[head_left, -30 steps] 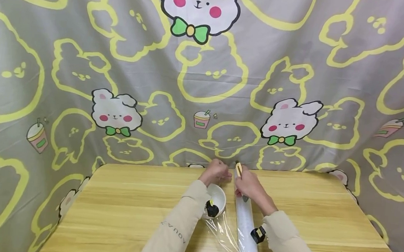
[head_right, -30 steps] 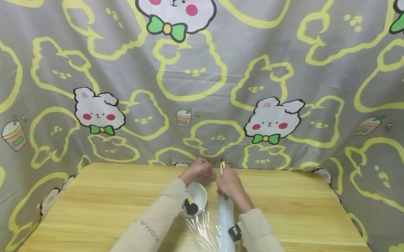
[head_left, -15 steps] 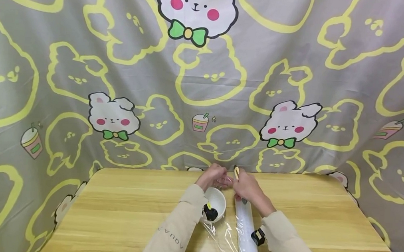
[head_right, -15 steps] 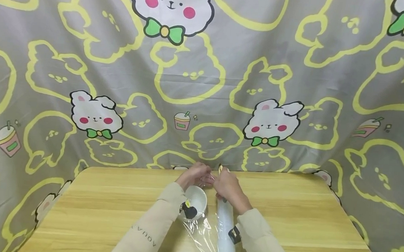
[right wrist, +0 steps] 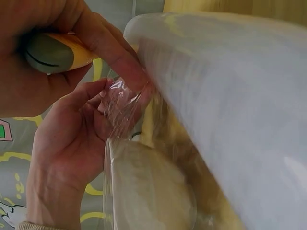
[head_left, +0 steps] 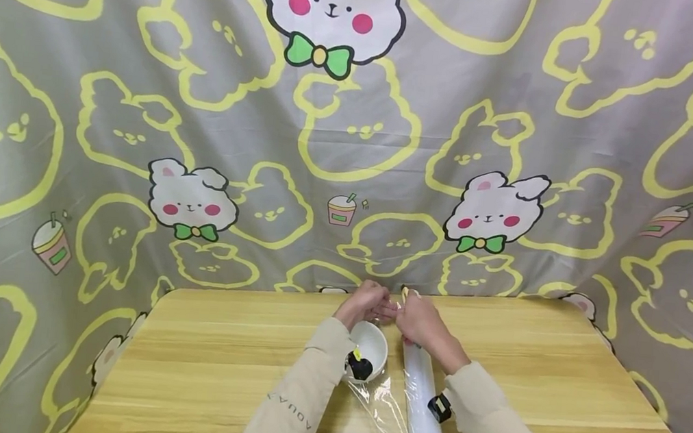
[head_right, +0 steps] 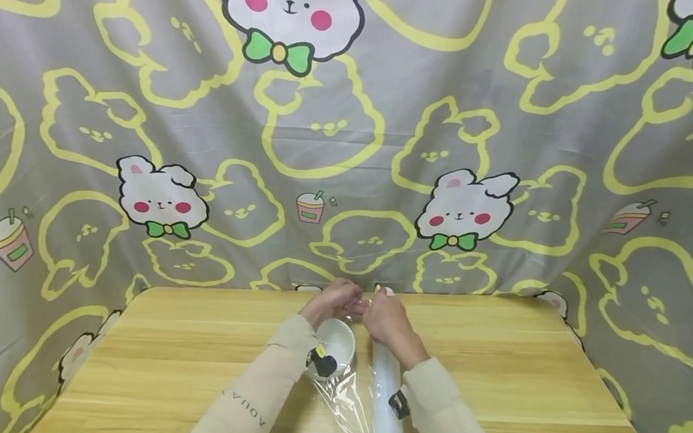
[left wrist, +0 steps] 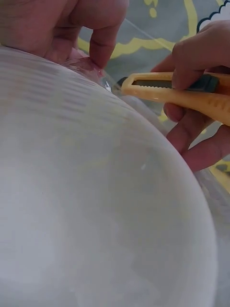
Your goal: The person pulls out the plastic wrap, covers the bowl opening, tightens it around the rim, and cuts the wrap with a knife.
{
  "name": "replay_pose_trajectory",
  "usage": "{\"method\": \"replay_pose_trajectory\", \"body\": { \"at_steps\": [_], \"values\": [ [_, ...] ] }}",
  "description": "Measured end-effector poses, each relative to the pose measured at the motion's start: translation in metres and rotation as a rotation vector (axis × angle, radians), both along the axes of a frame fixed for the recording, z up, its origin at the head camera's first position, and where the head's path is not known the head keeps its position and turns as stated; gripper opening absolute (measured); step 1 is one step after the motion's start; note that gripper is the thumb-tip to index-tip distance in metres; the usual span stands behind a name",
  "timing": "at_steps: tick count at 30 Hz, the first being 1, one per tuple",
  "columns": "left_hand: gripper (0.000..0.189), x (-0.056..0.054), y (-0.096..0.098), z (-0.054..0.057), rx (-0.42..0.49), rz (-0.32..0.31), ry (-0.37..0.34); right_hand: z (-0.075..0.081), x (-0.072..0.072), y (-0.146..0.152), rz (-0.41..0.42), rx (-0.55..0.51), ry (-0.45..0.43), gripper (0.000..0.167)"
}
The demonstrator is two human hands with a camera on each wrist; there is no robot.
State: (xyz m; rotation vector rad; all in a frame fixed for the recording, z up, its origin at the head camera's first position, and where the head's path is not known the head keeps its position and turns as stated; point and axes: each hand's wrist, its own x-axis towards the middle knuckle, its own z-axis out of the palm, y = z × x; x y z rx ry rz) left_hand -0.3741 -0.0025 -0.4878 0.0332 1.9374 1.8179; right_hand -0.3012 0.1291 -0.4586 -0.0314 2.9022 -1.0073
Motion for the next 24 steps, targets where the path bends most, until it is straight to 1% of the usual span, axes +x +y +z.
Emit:
{"method": "replay_pose_trajectory", "body": {
  "at_steps": [5,10,16,19,21,24],
  "values": [
    [0.022,0.0,0.0,0.0,0.003,-0.011,0.009,0.002,0.005,-0.002,0.016,0.062,0.063,0.056],
    [0.028,0.002,0.001,0.002,0.014,-0.024,0.002,0.0,0.009,-0.002,0.003,0.126,0.08,0.051],
    [0.029,0.003,0.001,0.003,-0.011,-0.043,0.011,-0.002,0.012,-0.001,0.013,0.196,0.126,0.05],
    [0.027,0.002,0.001,0.003,-0.008,-0.045,0.013,-0.001,0.014,-0.001,0.016,0.202,0.102,0.053],
    [0.025,0.002,0.001,0.003,0.017,-0.042,-0.003,0.0,0.016,-0.002,0.021,0.207,0.086,0.054],
    [0.024,0.001,0.001,0.002,0.026,-0.041,-0.012,0.001,0.019,-0.002,0.025,0.206,0.062,0.055]
  ]
}}
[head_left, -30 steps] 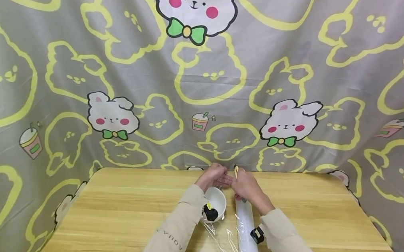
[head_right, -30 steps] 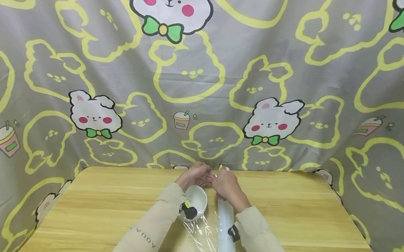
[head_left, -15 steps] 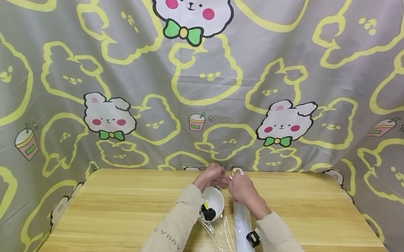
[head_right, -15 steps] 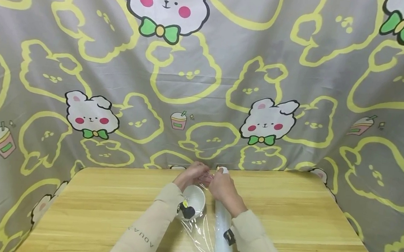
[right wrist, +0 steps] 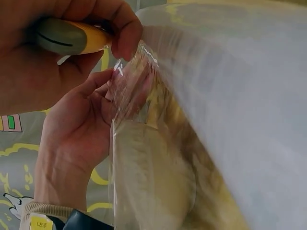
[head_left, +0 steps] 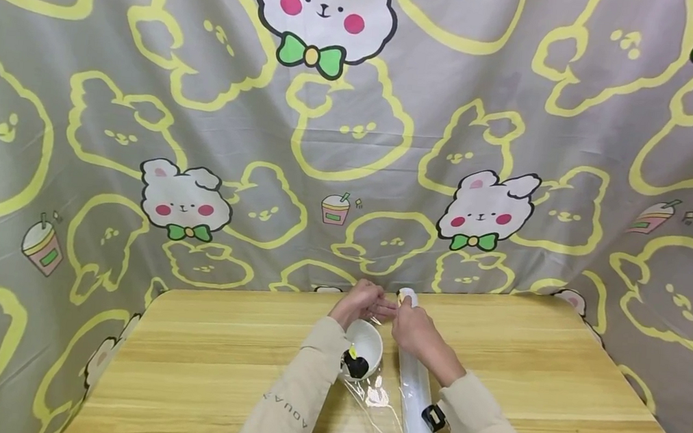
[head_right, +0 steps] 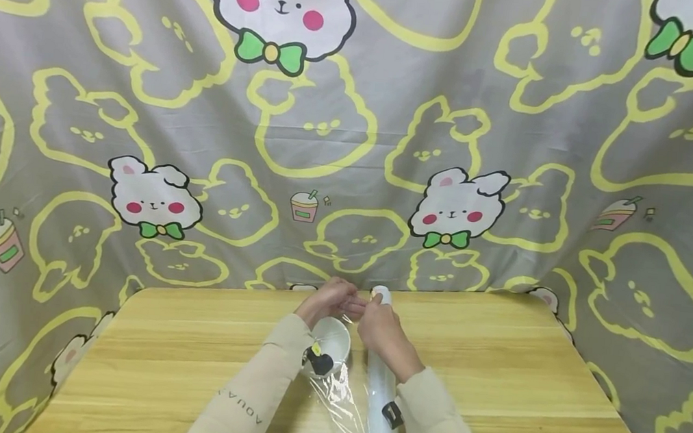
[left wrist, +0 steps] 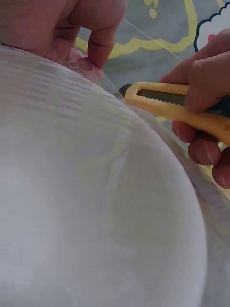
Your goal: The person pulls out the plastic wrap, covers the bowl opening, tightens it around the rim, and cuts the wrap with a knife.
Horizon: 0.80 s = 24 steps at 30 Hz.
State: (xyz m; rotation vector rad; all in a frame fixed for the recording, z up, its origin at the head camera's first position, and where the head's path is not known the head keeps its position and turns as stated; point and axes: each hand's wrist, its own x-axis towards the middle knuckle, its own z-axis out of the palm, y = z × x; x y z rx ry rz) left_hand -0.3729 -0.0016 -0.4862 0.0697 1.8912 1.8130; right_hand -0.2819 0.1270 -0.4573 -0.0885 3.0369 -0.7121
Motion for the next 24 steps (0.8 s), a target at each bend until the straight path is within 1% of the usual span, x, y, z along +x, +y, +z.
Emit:
{"method": "replay_pose_trajectory", "body": {
  "at_steps": [4,9,12,14,17,19,24],
  "values": [
    [0.025,0.0,0.0,0.0,-0.01,-0.006,0.006,-0.001,0.004,0.001,0.0,-0.013,-0.013,0.055],
    [0.022,-0.001,0.001,0.0,-0.015,0.004,0.003,-0.003,0.012,0.002,0.005,-0.037,0.006,0.045],
    [0.015,-0.001,0.001,0.001,-0.02,0.021,0.003,-0.002,0.019,0.002,0.013,-0.036,0.016,0.042],
    [0.011,-0.001,0.002,0.002,-0.007,0.028,-0.004,-0.001,0.023,0.002,0.018,-0.032,0.018,0.042],
    [0.01,-0.001,0.002,0.003,-0.002,0.024,-0.008,0.0,0.029,0.002,0.026,-0.026,0.031,0.043],
    [0.012,0.0,0.002,0.003,-0.003,0.019,-0.007,-0.001,0.032,0.002,0.029,-0.021,0.039,0.042],
    [0.012,0.0,0.002,0.0,-0.036,0.032,0.005,-0.003,0.039,0.002,0.036,-0.017,0.057,0.035]
  ]
}}
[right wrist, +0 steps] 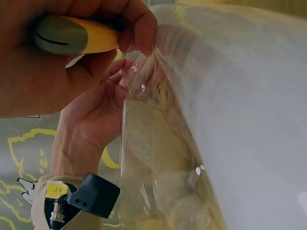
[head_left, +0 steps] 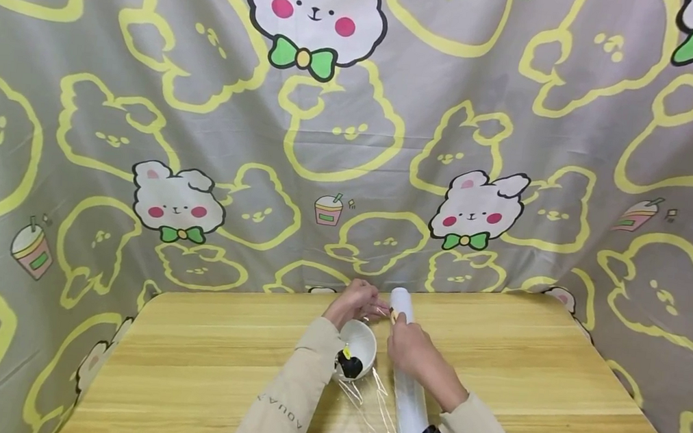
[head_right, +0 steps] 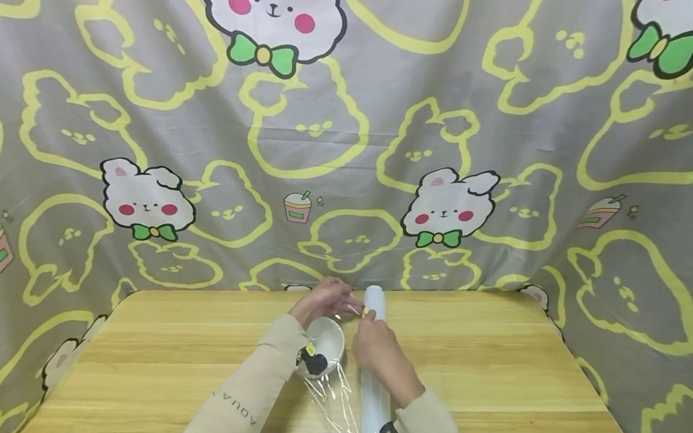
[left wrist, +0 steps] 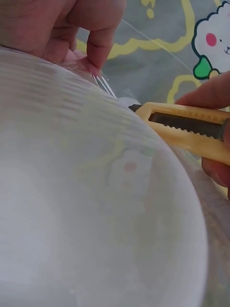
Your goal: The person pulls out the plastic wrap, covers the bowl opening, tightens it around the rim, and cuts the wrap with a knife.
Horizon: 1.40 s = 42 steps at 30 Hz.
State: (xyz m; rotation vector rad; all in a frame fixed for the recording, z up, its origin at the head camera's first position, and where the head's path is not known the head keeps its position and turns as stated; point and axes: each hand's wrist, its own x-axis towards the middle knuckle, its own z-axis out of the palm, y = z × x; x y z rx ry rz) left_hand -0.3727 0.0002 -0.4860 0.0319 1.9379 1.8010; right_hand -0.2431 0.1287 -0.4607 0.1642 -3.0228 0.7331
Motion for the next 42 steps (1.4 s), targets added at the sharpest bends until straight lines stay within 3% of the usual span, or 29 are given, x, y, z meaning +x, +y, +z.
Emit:
{"method": "replay_pose_trajectory", "body": {
  "at_steps": [5,11,22,29,35,42],
  "values": [
    [0.022,0.0,-0.001,-0.002,-0.014,0.009,0.037,0.0,0.008,-0.002,0.02,0.015,0.009,0.045],
    [0.019,0.001,-0.001,-0.002,-0.059,0.046,0.092,0.003,0.017,-0.004,0.04,0.014,0.005,0.053],
    [0.017,0.005,-0.002,0.002,-0.076,0.061,0.065,0.005,0.031,-0.004,0.056,0.008,0.033,0.046],
    [0.02,0.003,-0.001,0.0,-0.163,0.075,0.177,0.005,0.037,-0.001,0.068,0.001,0.058,0.04],
    [0.014,0.002,-0.002,0.0,0.017,0.036,0.023,0.008,0.042,-0.001,0.076,-0.042,0.03,0.045],
    [0.015,0.002,0.001,0.0,0.035,0.029,0.005,0.009,0.051,0.003,0.069,-0.071,-0.004,0.048]
  ]
}}
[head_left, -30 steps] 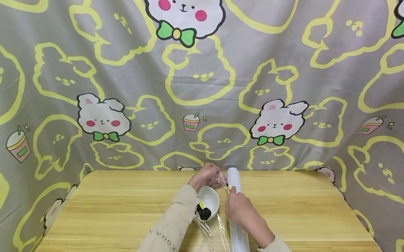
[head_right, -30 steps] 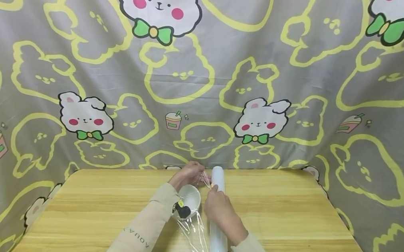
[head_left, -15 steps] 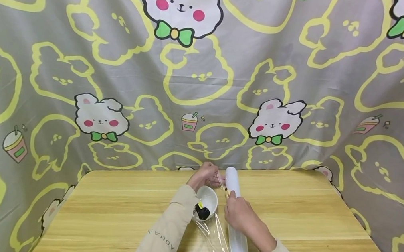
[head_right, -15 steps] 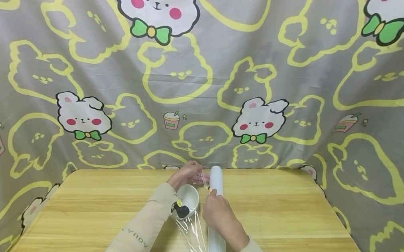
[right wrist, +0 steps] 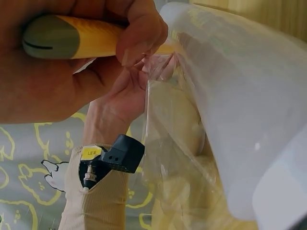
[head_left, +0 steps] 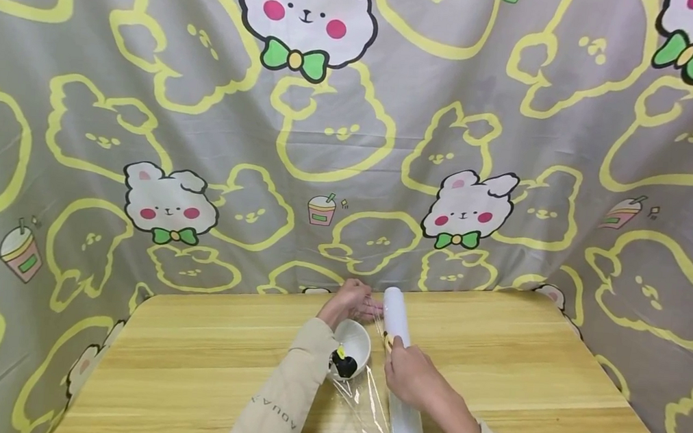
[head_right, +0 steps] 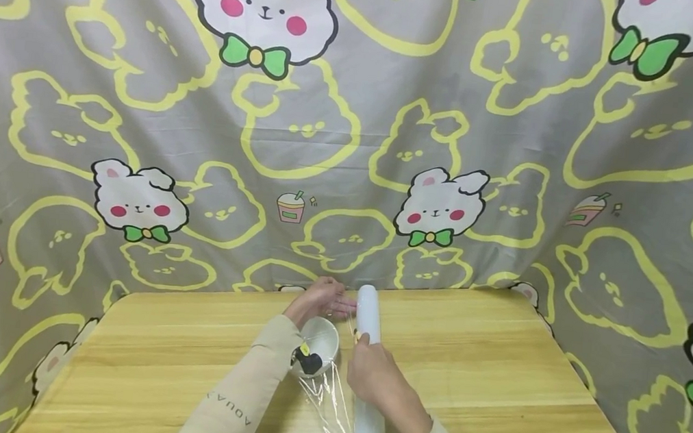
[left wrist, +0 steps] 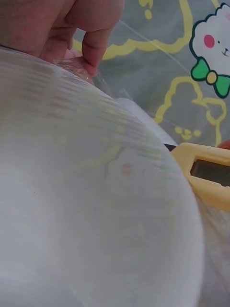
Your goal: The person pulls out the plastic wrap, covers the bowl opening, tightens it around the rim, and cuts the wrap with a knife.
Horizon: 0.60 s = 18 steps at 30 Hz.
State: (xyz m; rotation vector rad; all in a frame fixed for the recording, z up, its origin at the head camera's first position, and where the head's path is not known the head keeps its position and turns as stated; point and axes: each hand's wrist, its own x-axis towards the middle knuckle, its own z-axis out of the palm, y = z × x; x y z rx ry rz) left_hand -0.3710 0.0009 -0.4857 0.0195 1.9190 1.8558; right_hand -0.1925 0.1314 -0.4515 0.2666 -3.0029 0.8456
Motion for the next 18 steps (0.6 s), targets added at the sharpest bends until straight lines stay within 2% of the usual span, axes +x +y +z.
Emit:
{"method": "replay_pose_trajectory", "body": {
  "at_steps": [11,18],
  "values": [
    [0.015,0.002,-0.003,0.0,0.019,-0.021,0.005,0.002,0.017,0.003,0.028,-0.048,-0.022,0.049],
    [0.016,0.002,-0.002,0.001,0.03,-0.037,0.007,0.003,0.028,0.003,0.016,-0.053,-0.037,0.051]
  ]
}}
